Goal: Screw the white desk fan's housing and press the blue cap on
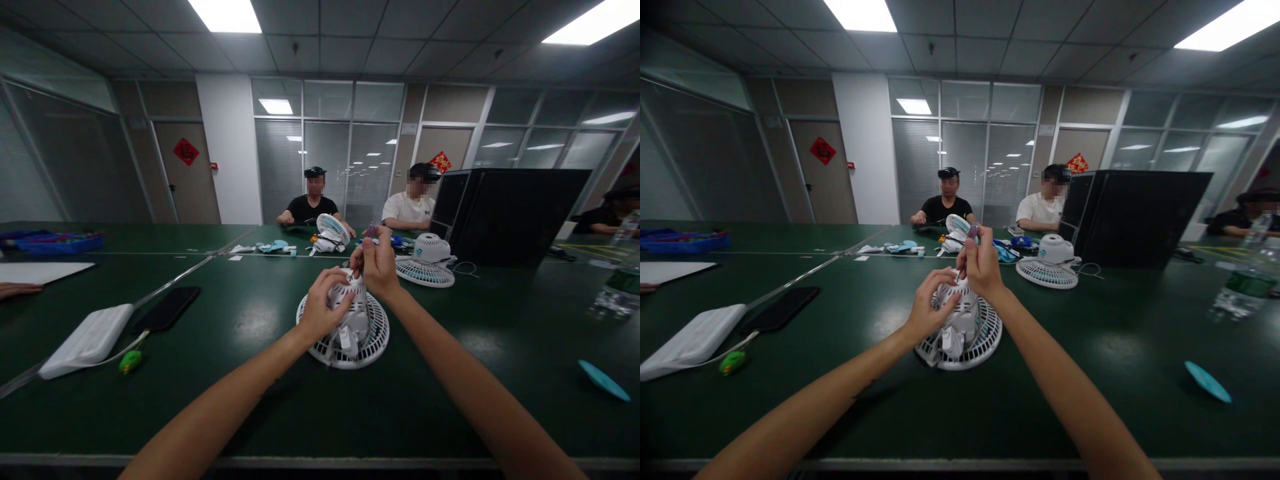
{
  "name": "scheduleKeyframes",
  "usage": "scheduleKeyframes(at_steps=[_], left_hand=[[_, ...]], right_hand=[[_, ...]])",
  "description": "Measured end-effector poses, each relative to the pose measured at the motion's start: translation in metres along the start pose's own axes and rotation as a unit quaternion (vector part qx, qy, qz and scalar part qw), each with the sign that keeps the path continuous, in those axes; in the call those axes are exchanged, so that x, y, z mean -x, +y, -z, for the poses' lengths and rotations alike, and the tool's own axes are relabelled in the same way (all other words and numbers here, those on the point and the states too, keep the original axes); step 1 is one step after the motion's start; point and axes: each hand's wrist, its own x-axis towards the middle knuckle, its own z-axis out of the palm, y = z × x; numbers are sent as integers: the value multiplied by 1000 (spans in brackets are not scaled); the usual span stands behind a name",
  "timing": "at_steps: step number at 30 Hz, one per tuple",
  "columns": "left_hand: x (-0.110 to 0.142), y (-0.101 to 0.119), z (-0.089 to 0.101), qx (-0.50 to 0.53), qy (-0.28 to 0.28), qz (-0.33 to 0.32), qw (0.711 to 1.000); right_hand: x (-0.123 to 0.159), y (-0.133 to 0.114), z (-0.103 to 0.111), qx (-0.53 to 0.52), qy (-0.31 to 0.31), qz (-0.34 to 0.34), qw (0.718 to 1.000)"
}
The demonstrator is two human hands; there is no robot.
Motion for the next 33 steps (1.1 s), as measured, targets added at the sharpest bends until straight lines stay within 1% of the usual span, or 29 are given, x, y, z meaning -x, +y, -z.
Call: scheduleKeyframes(at_steps=[9, 16, 24, 33], left_hand=[[-1, 1, 0, 5, -3, -2, 1000], [-1, 0, -1, 1, 6, 2, 1000], [0, 1, -1, 9, 7, 4, 1000], [0, 0, -2, 8, 1, 3, 1000]], right_hand=[[-1, -1, 3, -2, 6, -8, 1000], [-1, 0, 3, 4, -17, -1, 1000], [0, -1, 1, 3, -11, -1, 1000], [1, 2, 1, 15, -38, -4, 999]])
